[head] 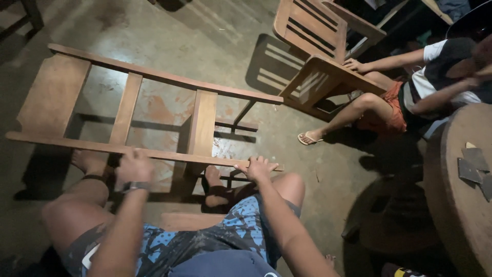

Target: The person sands the wooden frame of a chair by hand with a piece of sandpaper, moving the paper back and forth along the wood.

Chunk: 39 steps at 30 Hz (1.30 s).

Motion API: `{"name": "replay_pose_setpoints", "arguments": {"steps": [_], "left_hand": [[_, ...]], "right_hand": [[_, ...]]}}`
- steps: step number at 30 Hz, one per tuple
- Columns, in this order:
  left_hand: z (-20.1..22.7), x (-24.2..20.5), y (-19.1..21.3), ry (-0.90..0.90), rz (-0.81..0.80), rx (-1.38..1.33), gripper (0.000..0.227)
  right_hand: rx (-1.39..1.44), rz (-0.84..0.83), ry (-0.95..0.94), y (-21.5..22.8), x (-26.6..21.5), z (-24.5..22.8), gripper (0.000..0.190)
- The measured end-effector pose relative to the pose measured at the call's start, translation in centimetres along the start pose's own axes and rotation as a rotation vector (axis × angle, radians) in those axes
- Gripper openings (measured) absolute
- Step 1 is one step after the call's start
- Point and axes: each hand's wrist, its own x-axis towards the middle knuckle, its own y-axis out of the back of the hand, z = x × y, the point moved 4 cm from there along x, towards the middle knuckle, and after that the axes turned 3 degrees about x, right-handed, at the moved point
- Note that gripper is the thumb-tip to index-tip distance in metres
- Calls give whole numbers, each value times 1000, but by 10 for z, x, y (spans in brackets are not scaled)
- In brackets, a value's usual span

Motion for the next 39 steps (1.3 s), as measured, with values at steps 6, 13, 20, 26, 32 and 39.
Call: {"name": "replay_pose_setpoints", "arguments": {"steps": [6,13,20,26,32,39], "left_hand": [[109,-49,-47,-356,313,-130,36],[37,-1,-9,-255,-122,-123,30],[-44,5,-4,-22,233,108,46],[78,-37,-89,-156,2,-117,41],[100,-59,-1,-511,321,-119,23],[-36,28,53,-99,-395,229,29]], "right_hand": [[3,-4,6,10,-10,-5,75],[4,-22,-4,12,-14,-7,69],[6,-10,-9,1,1,0,75],[-11,14,11,1,-4,-2,73],[17,-23,14,4,-12,-3,74],[-106,-53,-41,8,12,7,60]]}}
